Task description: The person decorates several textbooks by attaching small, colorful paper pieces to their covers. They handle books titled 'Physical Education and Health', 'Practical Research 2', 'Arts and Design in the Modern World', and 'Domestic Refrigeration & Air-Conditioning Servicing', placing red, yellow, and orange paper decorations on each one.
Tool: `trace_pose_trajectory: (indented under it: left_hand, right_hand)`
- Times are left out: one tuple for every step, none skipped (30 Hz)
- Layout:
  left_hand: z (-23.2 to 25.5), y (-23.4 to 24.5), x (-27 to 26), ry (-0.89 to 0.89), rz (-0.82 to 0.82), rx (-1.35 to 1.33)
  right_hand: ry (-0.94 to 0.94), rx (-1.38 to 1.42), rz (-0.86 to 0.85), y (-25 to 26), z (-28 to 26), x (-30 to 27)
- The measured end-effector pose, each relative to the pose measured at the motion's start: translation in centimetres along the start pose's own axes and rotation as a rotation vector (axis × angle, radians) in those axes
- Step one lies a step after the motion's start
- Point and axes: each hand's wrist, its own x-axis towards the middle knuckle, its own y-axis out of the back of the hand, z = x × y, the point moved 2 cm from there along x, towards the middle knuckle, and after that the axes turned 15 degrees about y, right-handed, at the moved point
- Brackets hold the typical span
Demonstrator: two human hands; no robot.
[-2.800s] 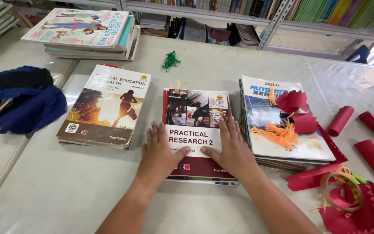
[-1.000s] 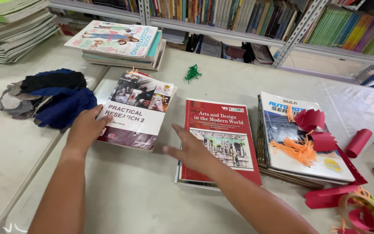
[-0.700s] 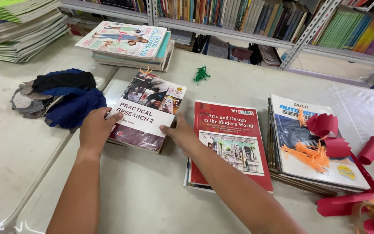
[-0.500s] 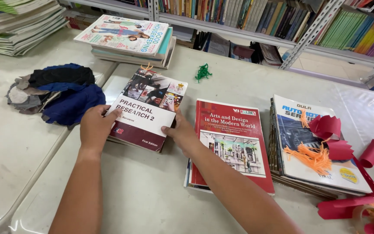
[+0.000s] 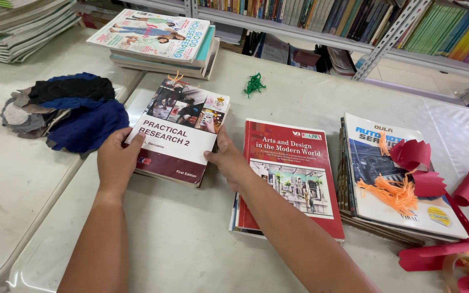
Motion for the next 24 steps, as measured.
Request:
trace_pose_trajectory:
  left_hand:
    - [0.0, -0.1, -0.1, 0.0, -0.001, 0.001]
    - [0.0, -0.2, -0.1, -0.034, 0.0, -0.046]
    - [0.0, -0.2, -0.2, -0.067, 0.003, -0.095]
    - [-0.1, -0.3, -0.1, -0.067, 0.004, -0.095]
    - [-0.3, -0.4, -0.1, -0.108, 0.037, -0.057]
    - [-0.4, -0.5, -0.1, -0.15, 0.069, -0.019]
    - [-0.3, -0.4, -0.2, -0.149, 0.07, -0.019]
    - [-0.1, -0.4, -0.3, -0.116, 0.082, -0.028]
    - [0.0, -0.5, -0.4, -0.084, 0.091, -0.038]
    - [0.0, -0.4, -0.5, -0.084, 0.09, -0.039]
    - [0.0, -0.4, -0.5, -0.056, 0.102, -0.063]
    - [0.0, -0.4, -0.6, -0.029, 0.114, -0.086]
    - [0.0, -0.4, -0.6, -0.03, 0.111, -0.084]
    - [0.0, -0.4, -0.7, -0.044, 0.12, -0.069]
    - [0.0, -0.3, -0.7, -0.059, 0.13, -0.052]
    - [-0.1, -0.3, -0.7, -0.061, 0.127, -0.05]
    - [-0.2, -0.3, -0.7, -0.06, 0.126, -0.061]
    - [-0.1, -0.4, -0.7, -0.06, 0.124, -0.072]
    - [-0.8, -0.5, -0.2, -0.067, 0.113, -0.07]
    - [-1.4, -0.5, 0.2, -0.092, 0.114, -0.07]
    - [-1.9, -0.8, 0.7, -0.117, 0.113, -0.075]
    - [-2.3, -0.7, 1.1, -0.126, 0.1, -0.078]
    - [-2.6, -0.5, 1.3, -0.249, 0.168, 0.025]
    - [-2.9, -0.4, 1.4, -0.373, 0.236, 0.127]
  right_hand:
    - [-0.001, 0.001, 0.001, 0.0, -0.2, -0.1]
    - [-0.003, -0.007, 0.005, -0.1, -0.4, -0.2]
    - [-0.004, -0.015, 0.008, -0.2, -0.6, -0.2]
    - [-0.004, -0.015, 0.007, -0.1, -0.7, -0.2]
    - [-0.006, -0.015, 0.012, -0.1, -0.7, -0.1]
    - [-0.008, -0.015, 0.017, -0.1, -0.7, -0.1]
    - [-0.009, -0.015, 0.016, -0.1, -0.6, 0.0]
    - [-0.018, -0.009, 0.016, -0.1, -0.5, 0.0]
    - [-0.026, -0.004, 0.018, 0.1, -0.4, 0.0]
    - [-0.027, -0.005, 0.019, 0.0, -0.6, 0.0]
    - [-0.033, -0.007, 0.017, 0.0, -0.7, -0.1]
    - [-0.039, -0.01, 0.016, 0.0, -0.9, -0.2]
    - [-0.04, -0.009, 0.019, -0.2, -1.2, -0.3]
    - [-0.037, -0.016, 0.013, -0.3, -1.6, -0.4]
    - [-0.033, -0.022, 0.008, -0.5, -2.0, -0.5]
    - [-0.034, -0.02, 0.012, -0.4, -1.1, -0.2]
    - [-0.012, 0.012, 0.028, -0.1, -0.3, 0.0]
    - [0.01, 0.044, 0.044, 0.1, 0.5, 0.2]
    - [0.014, 0.046, 0.057, 1.0, 2.4, 0.6]
    - [0.163, 0.118, 0.098, 2.0, 3.9, 1.0]
    - [0.317, 0.184, 0.138, 3.2, 5.3, 1.4]
    - [0.323, 0.181, 0.152, 3.7, 3.3, 0.5]
    - [0.445, 0.21, 0.192, 4.3, 1.1, -0.5]
    - [0.569, 0.237, 0.231, 4.9, -1.1, -1.6]
